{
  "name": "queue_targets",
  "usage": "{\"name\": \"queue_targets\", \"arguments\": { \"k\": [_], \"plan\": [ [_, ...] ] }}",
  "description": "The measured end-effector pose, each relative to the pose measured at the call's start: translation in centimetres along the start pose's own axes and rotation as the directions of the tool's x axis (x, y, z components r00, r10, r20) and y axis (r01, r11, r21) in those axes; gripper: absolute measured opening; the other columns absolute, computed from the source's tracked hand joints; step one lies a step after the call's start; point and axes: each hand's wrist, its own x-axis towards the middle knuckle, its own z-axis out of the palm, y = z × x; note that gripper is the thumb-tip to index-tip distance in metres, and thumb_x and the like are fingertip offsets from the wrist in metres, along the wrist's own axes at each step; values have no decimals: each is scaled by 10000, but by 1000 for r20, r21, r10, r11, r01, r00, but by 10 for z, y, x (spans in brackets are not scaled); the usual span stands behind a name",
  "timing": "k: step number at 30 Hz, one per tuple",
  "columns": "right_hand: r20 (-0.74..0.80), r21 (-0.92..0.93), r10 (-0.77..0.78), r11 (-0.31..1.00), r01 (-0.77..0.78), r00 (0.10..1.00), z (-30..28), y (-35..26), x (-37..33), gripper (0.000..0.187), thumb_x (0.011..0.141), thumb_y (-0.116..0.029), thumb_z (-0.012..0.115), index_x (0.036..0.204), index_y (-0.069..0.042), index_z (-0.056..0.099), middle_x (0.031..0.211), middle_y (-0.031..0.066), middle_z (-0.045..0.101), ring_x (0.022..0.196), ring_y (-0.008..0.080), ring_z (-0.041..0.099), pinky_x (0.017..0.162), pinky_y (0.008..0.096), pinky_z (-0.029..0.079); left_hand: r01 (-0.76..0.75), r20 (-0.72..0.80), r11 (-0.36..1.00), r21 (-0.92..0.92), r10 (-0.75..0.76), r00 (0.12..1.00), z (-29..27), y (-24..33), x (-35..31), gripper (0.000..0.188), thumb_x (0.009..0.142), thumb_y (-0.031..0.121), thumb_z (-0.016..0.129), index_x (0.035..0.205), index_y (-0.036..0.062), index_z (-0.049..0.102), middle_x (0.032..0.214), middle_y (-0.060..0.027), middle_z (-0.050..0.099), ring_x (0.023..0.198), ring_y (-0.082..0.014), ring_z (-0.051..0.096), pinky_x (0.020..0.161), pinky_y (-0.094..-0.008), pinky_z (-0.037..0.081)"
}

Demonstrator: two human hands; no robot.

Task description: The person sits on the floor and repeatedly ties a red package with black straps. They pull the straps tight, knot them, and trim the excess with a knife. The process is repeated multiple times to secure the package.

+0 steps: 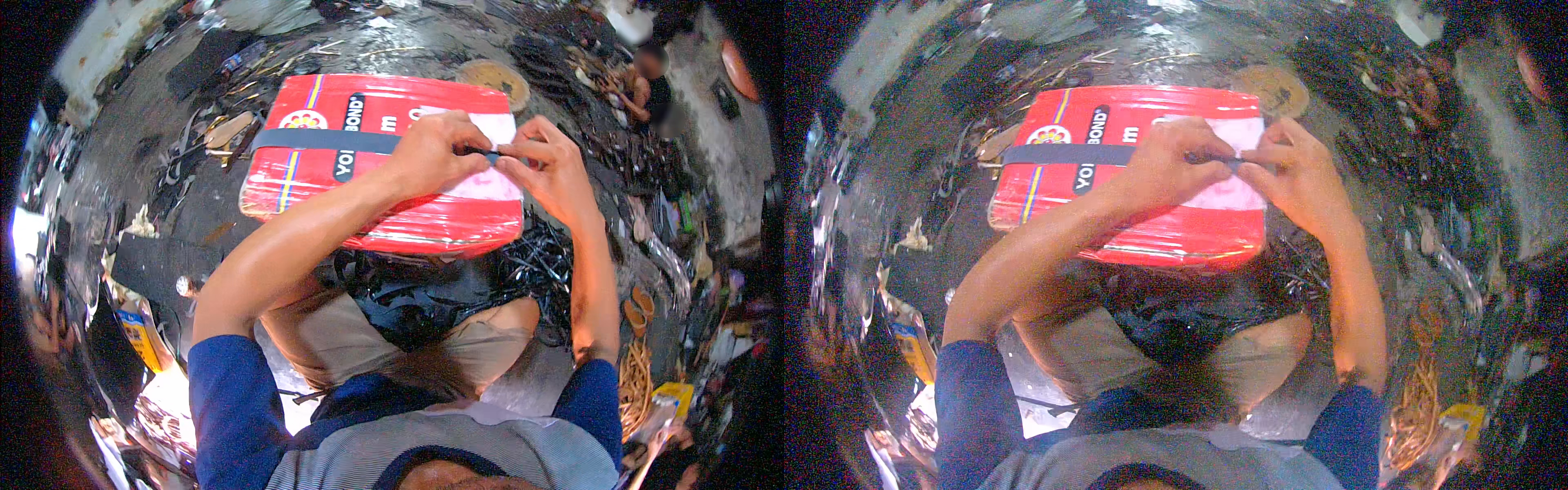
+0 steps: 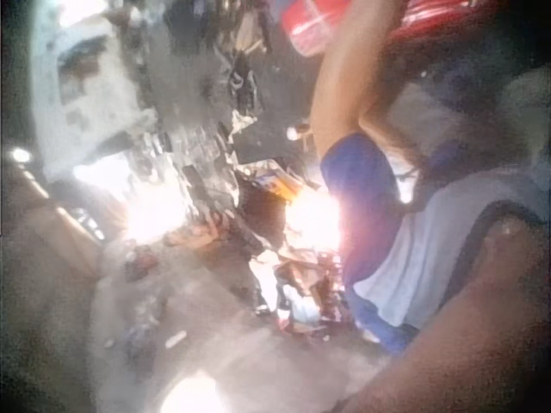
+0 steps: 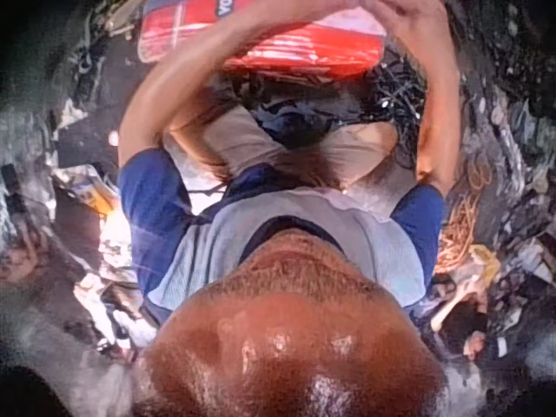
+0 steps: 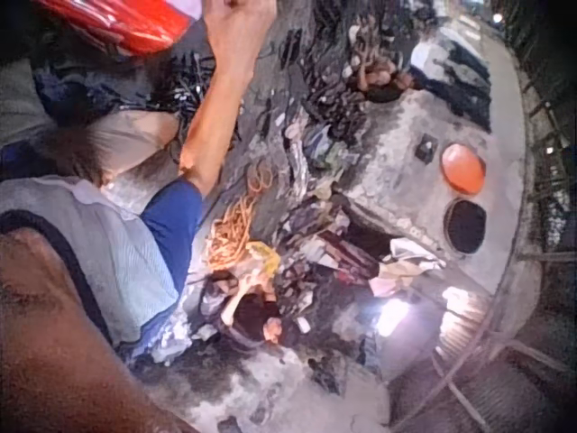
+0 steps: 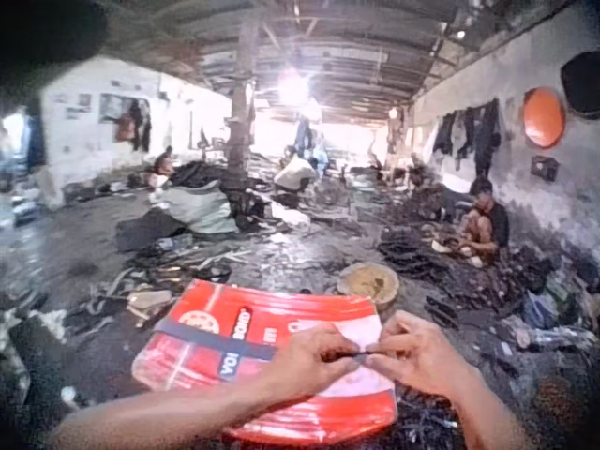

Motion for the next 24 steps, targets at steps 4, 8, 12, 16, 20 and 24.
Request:
{"name": "queue_targets", "arguments": {
  "k": [4, 8, 12, 16, 20, 24],
  "plan": [
    [-45, 18, 48, 999, -47, 998, 5, -4, -3, 192, 781, -134, 807, 952, -49, 783, 911, 65, 617, 724, 178, 615, 638, 316, 502, 39, 9, 999, 12, -39, 999, -2, 5, -3, 227, 760, 197, 813, 942, 67, 774, 890, -114, 701, 826, -269, 691, 745, -388, 552],
    [-56, 87, 60, 995, -55, 997, 5, -6, -5, 215, 740, -102, 826, 946, -49, 789, 897, 47, 611, 710, 138, 592, 622, 288, 482, 70, 31, 995, -75, -68, 997, -2, 1, -1, 209, 761, 195, 809, 920, 65, 766, 892, -112, 693, 851, -275, 691, 783, -388, 548],
    [-82, 106, 84, 992, -75, 993, 10, -7, -4, 233, 736, -106, 831, 960, -52, 794, 895, 44, 608, 717, 132, 591, 616, 278, 474, 126, 32, 989, -72, -124, 992, -5, 3, -1, 218, 767, 199, 816, 918, 52, 764, 904, -115, 705, 866, -259, 701, 783, -370, 554],
    [-161, 176, 187, 972, -158, 969, 17, -3, -9, 224, 752, -114, 830, 961, -42, 797, 893, 47, 608, 755, 157, 604, 684, 292, 488, 269, 57, 949, -163, -263, 963, -3, 7, 1, 208, 773, 164, 823, 930, 39, 769, 914, -116, 721, 846, -213, 707, 767, -346, 562],
    [-226, 274, 312, 930, -247, 923, 35, 4, -14, 196, 780, -120, 818, 955, -33, 797, 868, 63, 637, 792, 183, 617, 755, 314, 493, 295, 52, 938, -181, -290, 956, -1, 3, -4, 170, 790, 118, 809, 928, 26, 770, 894, -108, 728, 824, -185, 705, 745, -327, 563],
    [-262, 418, 403, 866, -273, 877, 49, 8, -15, 143, 785, -100, 789, 913, -36, 792, 811, 56, 657, 788, 141, 596, 735, 293, 472, 294, 16, 935, -197, -296, 955, 4, 0, -1, 120, 811, 85, 780, 912, 20, 769, 861, -97, 723, 813, -178, 698, 732, -316, 560]
  ]
}}
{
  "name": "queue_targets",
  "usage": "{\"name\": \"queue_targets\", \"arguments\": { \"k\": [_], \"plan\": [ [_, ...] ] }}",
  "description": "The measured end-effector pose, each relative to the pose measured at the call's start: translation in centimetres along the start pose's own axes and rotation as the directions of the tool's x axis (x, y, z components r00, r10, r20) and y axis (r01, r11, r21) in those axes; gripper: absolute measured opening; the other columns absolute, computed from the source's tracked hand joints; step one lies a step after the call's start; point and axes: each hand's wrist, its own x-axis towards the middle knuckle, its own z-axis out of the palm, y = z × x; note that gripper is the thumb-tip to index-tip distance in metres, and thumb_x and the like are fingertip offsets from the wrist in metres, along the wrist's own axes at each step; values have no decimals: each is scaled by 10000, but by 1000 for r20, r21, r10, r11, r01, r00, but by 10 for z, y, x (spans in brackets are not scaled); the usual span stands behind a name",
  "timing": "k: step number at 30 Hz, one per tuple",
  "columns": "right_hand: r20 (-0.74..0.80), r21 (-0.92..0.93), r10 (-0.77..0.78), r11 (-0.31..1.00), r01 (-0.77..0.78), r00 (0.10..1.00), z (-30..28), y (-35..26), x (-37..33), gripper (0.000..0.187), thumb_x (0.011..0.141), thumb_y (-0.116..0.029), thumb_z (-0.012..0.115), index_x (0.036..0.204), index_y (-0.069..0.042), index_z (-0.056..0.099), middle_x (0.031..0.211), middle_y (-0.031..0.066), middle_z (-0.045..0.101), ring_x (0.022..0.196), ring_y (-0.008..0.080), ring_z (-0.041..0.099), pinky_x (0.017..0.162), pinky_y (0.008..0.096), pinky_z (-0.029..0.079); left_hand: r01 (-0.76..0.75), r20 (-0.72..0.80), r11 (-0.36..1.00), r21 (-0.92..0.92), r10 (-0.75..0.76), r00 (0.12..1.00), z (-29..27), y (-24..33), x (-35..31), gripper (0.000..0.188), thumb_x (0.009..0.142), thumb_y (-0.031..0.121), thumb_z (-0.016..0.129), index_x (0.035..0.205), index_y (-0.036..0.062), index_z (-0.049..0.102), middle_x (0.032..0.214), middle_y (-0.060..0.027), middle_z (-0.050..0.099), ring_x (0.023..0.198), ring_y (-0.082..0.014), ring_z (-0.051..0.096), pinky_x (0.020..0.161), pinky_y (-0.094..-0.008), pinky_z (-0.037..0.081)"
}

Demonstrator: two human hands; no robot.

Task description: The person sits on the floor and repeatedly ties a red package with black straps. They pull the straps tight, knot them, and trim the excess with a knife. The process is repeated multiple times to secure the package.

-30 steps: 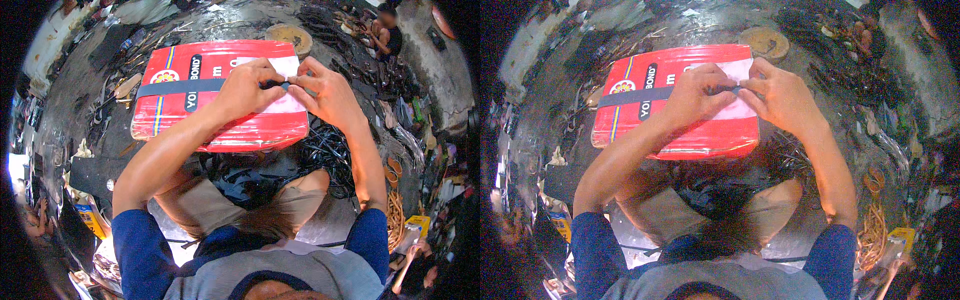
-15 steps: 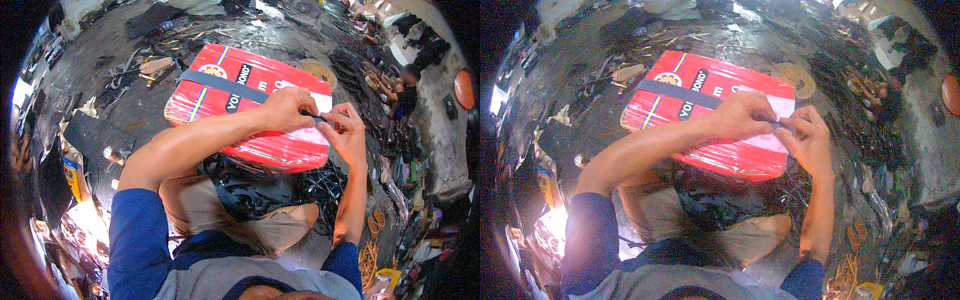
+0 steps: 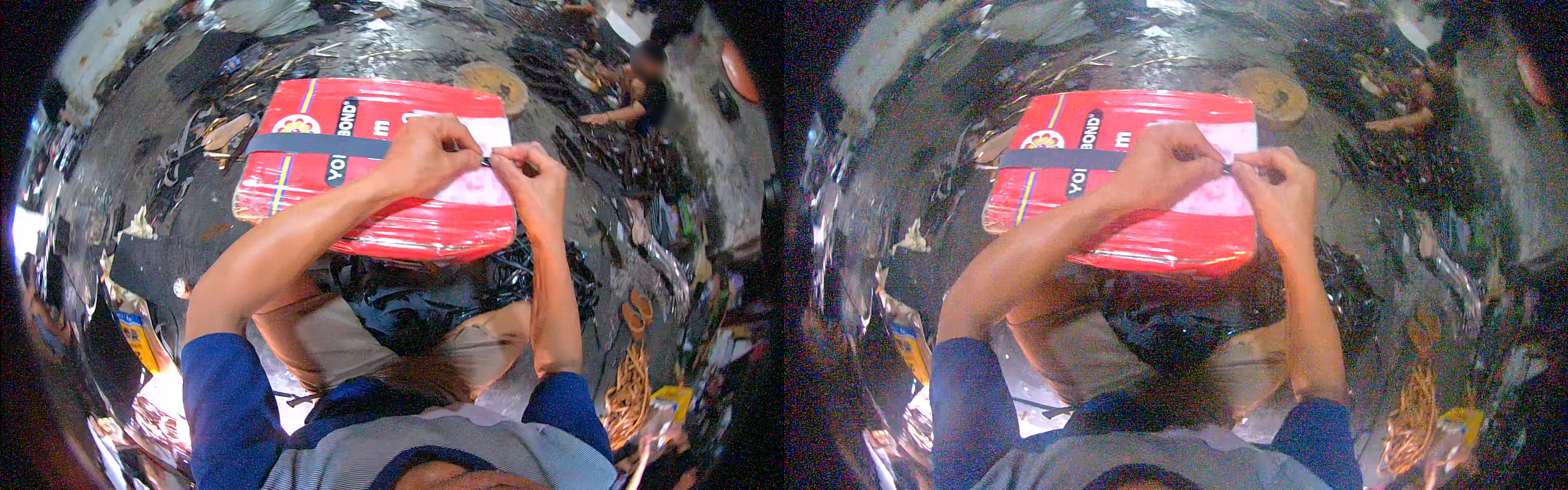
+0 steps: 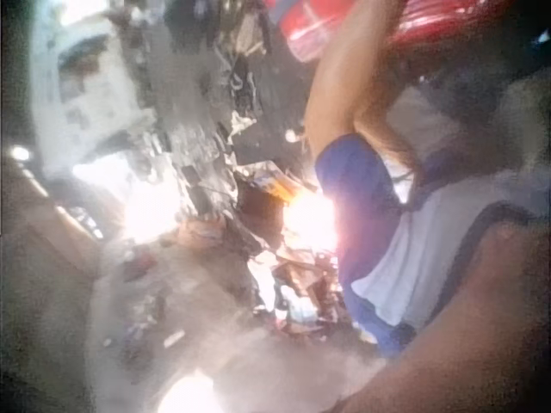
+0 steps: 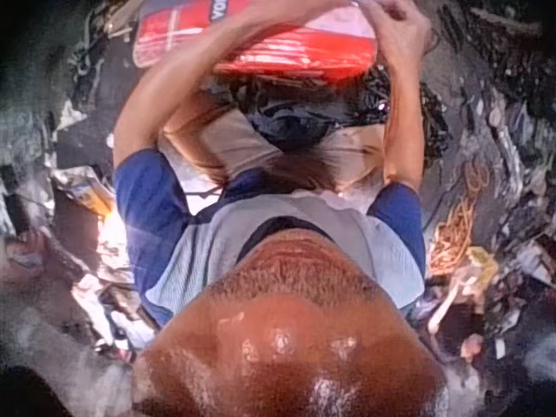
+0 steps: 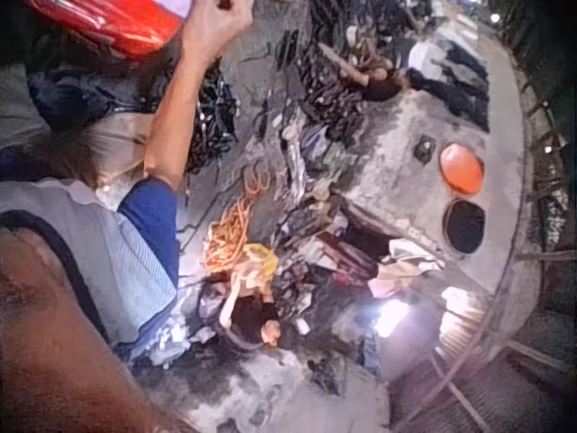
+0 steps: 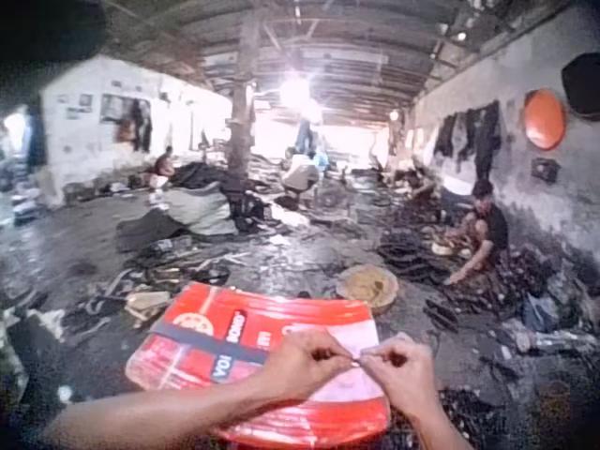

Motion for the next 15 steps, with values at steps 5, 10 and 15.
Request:
{"name": "queue_targets", "arguments": {
  "k": [5, 10, 15],
  "plan": [
    [112, 268, 253, 923, -274, 961, 7, 4, 9, 192, 763, -20, 728, 937, -74, 666, 780, -55, 561, 686, 53, 479, 596, 234, 396, -4, 28, 983, 184, -1, 1000, -2, 16, 5, 152, 809, 155, 747, 862, 14, 766, 825, -142, 702, 777, -208, 688, 690, -367, 536],
    [-40, 325, 210, 927, -186, 977, 8, 17, 3, 193, 831, -181, 769, 918, -86, 625, 695, -49, 519, 622, 60, 464, 553, 252, 383, -181, 151, 930, 319, 139, 979, -3, 23, 18, 175, 780, 181, 710, 812, 19, 766, 803, -163, 686, 732, -271, 683, 672, -393, 533],
    [41, 222, 272, 936, -274, 962, 3, 20, -5, 298, 956, -336, 693, 822, -89, 594, 653, -40, 511, 618, 68, 454, 555, 290, 374, -256, 130, 931, 259, 229, 965, 6, 26, 19, 135, 802, 144, 719, 835, 21, 766, 798, -144, 682, 721, -242, 682, 655, -377, 531]
  ]
}}
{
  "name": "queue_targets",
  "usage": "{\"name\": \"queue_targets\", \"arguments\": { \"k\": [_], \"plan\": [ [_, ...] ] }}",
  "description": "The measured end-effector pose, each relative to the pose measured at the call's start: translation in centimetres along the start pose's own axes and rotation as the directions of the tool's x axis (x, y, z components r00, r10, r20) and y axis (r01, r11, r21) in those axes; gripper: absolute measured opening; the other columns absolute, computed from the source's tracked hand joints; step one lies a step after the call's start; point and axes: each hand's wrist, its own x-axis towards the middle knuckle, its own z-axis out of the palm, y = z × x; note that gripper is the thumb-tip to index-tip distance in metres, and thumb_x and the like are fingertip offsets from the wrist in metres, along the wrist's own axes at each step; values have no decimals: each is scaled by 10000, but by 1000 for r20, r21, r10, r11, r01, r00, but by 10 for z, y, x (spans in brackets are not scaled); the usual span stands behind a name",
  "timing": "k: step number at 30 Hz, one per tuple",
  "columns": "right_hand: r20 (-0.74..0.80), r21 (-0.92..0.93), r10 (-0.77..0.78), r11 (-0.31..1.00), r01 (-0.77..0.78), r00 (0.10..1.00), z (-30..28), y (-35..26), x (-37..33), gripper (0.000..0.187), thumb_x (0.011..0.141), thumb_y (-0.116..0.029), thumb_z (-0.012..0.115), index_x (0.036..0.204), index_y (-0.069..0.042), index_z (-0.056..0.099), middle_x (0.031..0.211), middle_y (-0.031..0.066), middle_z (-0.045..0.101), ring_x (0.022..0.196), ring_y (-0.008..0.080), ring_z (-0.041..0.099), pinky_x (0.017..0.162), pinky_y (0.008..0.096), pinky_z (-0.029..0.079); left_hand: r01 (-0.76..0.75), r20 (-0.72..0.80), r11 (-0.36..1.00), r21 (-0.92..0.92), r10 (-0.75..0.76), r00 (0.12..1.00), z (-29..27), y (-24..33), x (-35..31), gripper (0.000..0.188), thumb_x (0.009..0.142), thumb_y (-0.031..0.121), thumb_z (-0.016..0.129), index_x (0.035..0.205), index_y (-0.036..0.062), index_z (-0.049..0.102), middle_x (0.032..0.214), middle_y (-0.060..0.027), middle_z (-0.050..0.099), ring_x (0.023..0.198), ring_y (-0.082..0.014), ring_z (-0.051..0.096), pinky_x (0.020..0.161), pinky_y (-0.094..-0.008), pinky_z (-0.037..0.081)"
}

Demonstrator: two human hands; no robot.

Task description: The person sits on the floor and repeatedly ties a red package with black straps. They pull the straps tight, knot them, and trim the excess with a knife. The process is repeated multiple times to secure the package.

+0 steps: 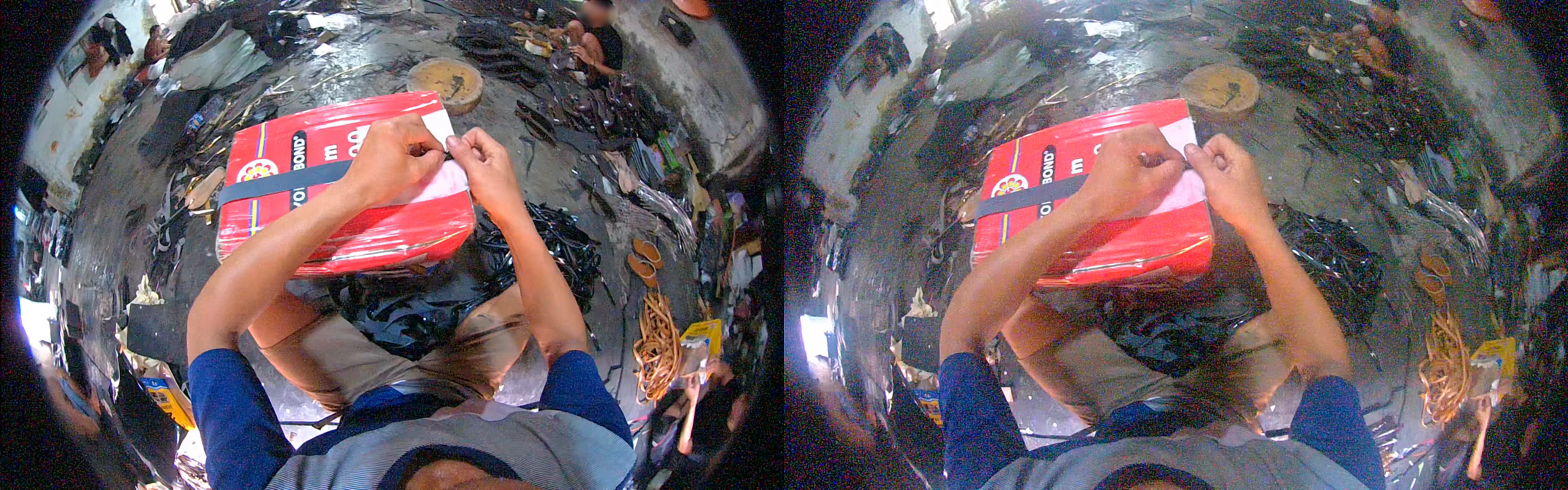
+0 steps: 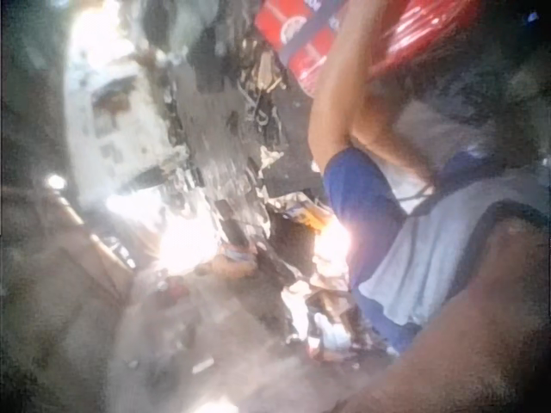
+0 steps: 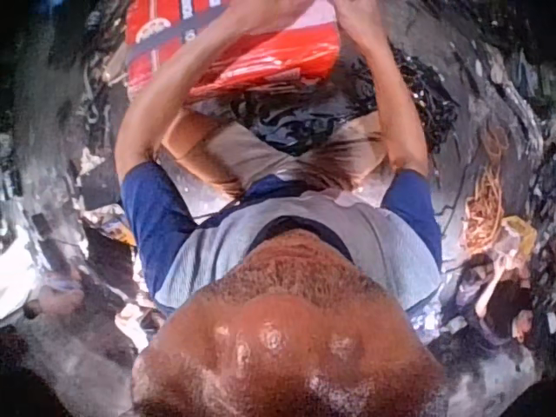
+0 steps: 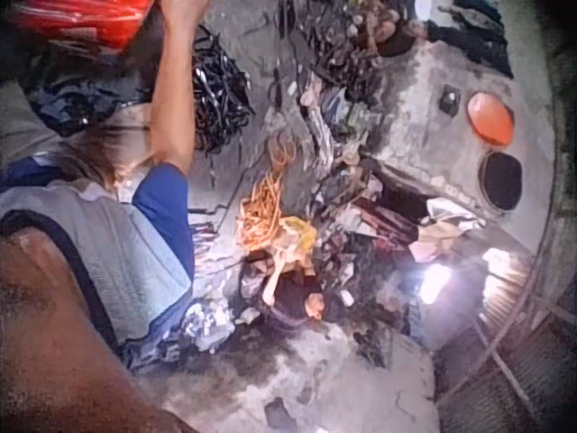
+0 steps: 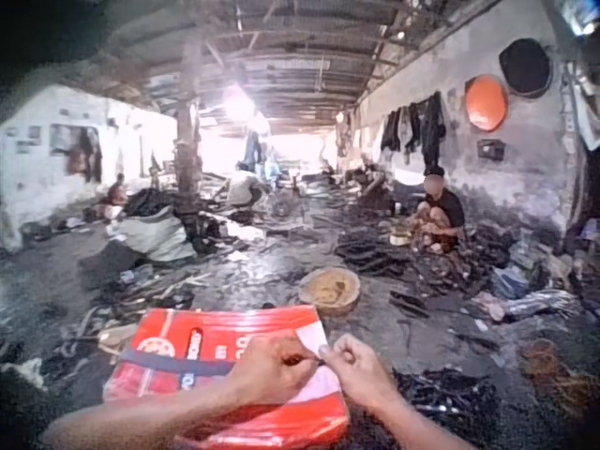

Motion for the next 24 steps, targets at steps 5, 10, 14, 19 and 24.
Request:
{"name": "queue_targets", "arguments": {
  "k": [5, 10, 14, 19, 24],
  "plan": [
    [234, 521, 231, 790, -323, 944, -1, -1, -11, 287, 1021, -328, 622, 817, -149, 531, 595, -91, 400, 449, 25, 340, 382, 230, 261, 74, -65, 981, -181, -87, 994, 13, -1, -5, 86, 813, 102, 754, 812, 17, 741, 806, -104, 686, 731, -188, 676, 652, -330, 528],
    [458, 683, 307, 478, -551, 834, -12, 31, -16, 306, 1022, -439, 592, 878, -171, 554, 600, -79, 445, 388, 54, 352, 326, 202, 236, 44, -51, 970, -238, -57, 997, 22, 2, 4, 82, 824, 88, 755, 807, 12, 732, 796, -83, 678, 735, -156, 660, 667, -299, 523],
    [305, 610, 393, 619, -494, 868, -20, 1, -3, 653, 968, -706, 463, 928, -77, 633, 736, 36, 643, 561, 143, 605, 415, 276, 442, 30, -81, 966, -258, -53, 995, 20, -3, 3, 79, 824, 89, 756, 815, 12, 737, 797, -69, 673, 743, -144, 651, 668, -292, 515],
    [-81, -396, -81, 917, 43, 993, -7, -29, 40, 450, 1010, -456, 550, 924, -30, 666, 773, 109, 694, 657, 197, 657, 554, 346, 496, 66, -64, 975, -214, -81, 995, 22, -1, 4, 53, 815, 75, 755, 828, 24, 750, 795, -59, 669, 729, -133, 635, 655, -285, 504],
    [-140, -384, -204, 913, 137, 969, 11, 6, 40, 344, 967, -285, 611, 864, 35, 682, 854, 229, 711, 805, 350, 686, 742, 453, 517, 102, -64, 959, -265, -123, 990, 18, -6, -2, 38, 806, 44, 752, 841, 36, 761, 807, -40, 680, 734, -111, 627, 646, -271, 496]
  ]
}}
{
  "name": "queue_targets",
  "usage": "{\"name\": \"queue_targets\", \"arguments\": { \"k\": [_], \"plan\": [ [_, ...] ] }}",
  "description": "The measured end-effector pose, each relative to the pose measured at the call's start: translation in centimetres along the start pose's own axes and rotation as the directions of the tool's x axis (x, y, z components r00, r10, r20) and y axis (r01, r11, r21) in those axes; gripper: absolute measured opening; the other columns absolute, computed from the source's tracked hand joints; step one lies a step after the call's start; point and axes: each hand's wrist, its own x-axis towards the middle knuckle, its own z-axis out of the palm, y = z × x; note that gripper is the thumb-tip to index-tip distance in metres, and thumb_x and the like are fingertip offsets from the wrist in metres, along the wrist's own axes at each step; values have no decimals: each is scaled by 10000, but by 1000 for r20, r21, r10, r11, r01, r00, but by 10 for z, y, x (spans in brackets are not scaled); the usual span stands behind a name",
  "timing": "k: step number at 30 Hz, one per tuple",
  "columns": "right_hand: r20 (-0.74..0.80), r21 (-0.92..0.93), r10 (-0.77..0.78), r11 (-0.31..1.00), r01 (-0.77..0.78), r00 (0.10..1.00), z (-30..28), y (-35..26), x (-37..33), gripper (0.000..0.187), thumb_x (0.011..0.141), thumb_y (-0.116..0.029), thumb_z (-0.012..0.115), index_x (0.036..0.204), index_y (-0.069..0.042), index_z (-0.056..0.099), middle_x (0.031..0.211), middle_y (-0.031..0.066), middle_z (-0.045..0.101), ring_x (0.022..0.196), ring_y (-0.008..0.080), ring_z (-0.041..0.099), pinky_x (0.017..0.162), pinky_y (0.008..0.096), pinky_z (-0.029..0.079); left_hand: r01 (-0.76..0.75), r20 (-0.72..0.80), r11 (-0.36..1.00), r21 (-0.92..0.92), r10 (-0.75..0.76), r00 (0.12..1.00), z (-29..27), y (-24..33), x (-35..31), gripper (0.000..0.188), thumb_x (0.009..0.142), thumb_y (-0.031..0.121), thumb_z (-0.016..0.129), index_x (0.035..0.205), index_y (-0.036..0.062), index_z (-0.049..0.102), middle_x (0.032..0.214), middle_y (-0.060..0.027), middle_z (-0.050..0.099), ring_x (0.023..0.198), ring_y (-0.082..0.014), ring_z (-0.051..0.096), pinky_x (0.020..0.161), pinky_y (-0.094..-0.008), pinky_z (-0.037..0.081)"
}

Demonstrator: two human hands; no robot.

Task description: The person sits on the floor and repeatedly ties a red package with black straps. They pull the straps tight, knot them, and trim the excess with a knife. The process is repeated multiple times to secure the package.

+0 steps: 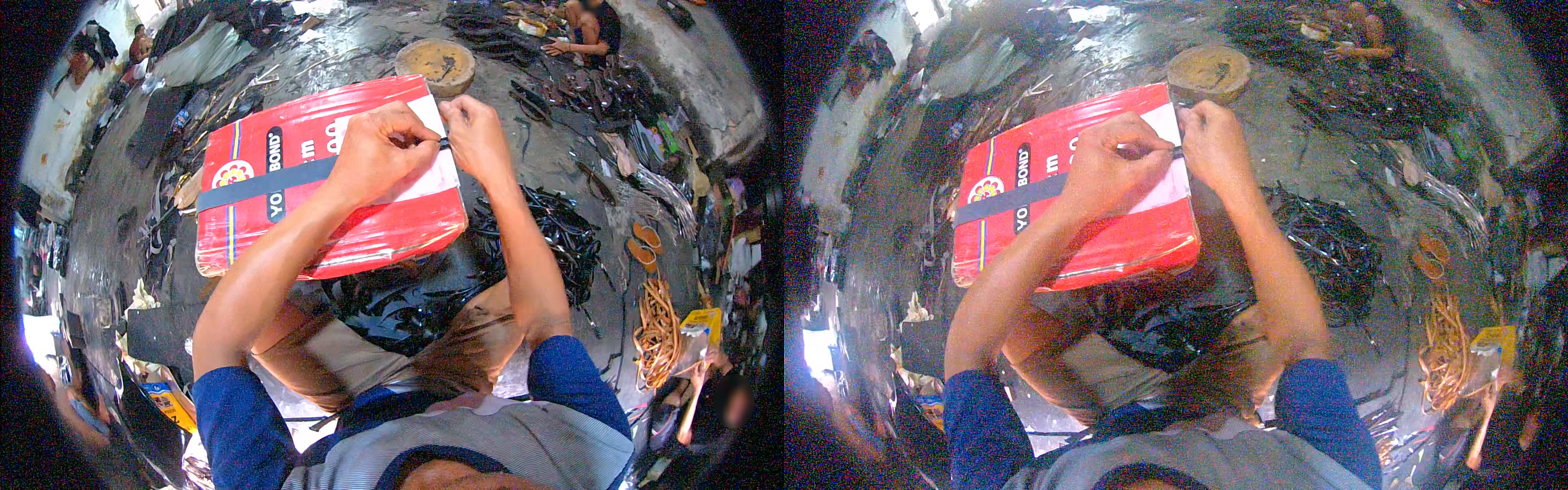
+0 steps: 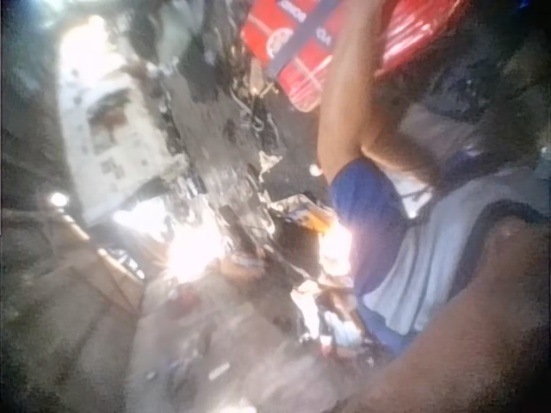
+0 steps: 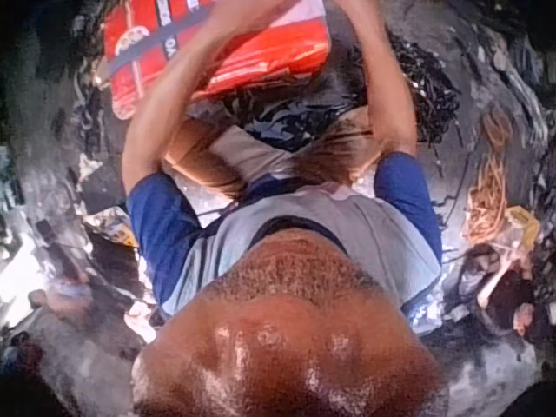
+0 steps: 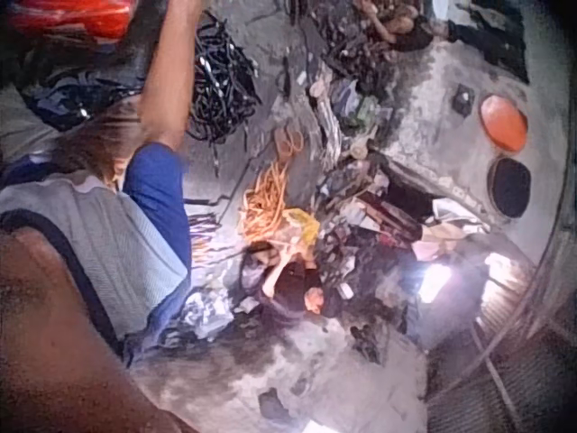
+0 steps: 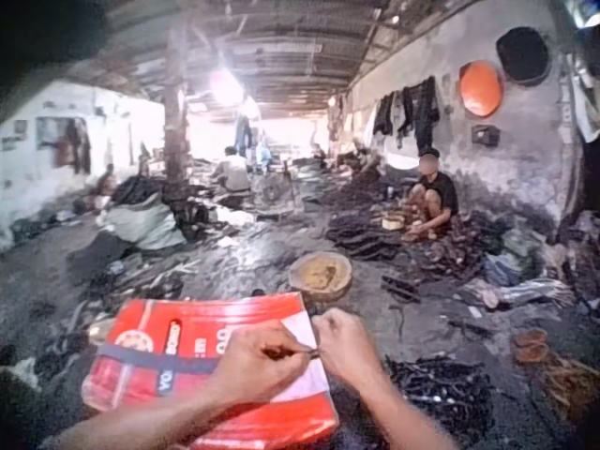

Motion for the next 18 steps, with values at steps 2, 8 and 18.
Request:
{"name": "queue_targets", "arguments": {
  "k": [2, 8, 18],
  "plan": [
    [-6, 118, 60, 991, -59, 998, 15, 38, -11, 320, 964, -251, 608, 871, 45, 689, 850, 253, 706, 802, 392, 697, 739, 472, 514, 16, 10, 1000, -26, -16, 1000, 4, -1, -1, 40, 808, 38, 750, 845, 39, 765, 816, -38, 687, 739, -107, 628, 644, -268, 497],
    [25, 284, 287, 916, -282, 958, 75, 148, -62, 332, 963, -285, 623, 922, 32, 710, 841, 238, 709, 788, 350, 700, 733, 448, 515, -10, 19, 1000, 0, 10, 1000, 8, 0, 7, 40, 819, 35, 734, 844, 25, 763, 840, -57, 704, 766, -119, 655, 676, -267, 524],
    [-17, -129, 482, 868, -480, 876, 133, 301, -174, 337, 912, -305, 670, 815, 17, 695, 830, 241, 696, 788, 428, 675, 732, 495, 518, 71, 47, 997, -20, -70, 996, 5, 5, 9, 12, 808, 24, 750, 819, 22, 754, 849, -65, 709, 800, -129, 657, 689, -272, 531]
  ]
}}
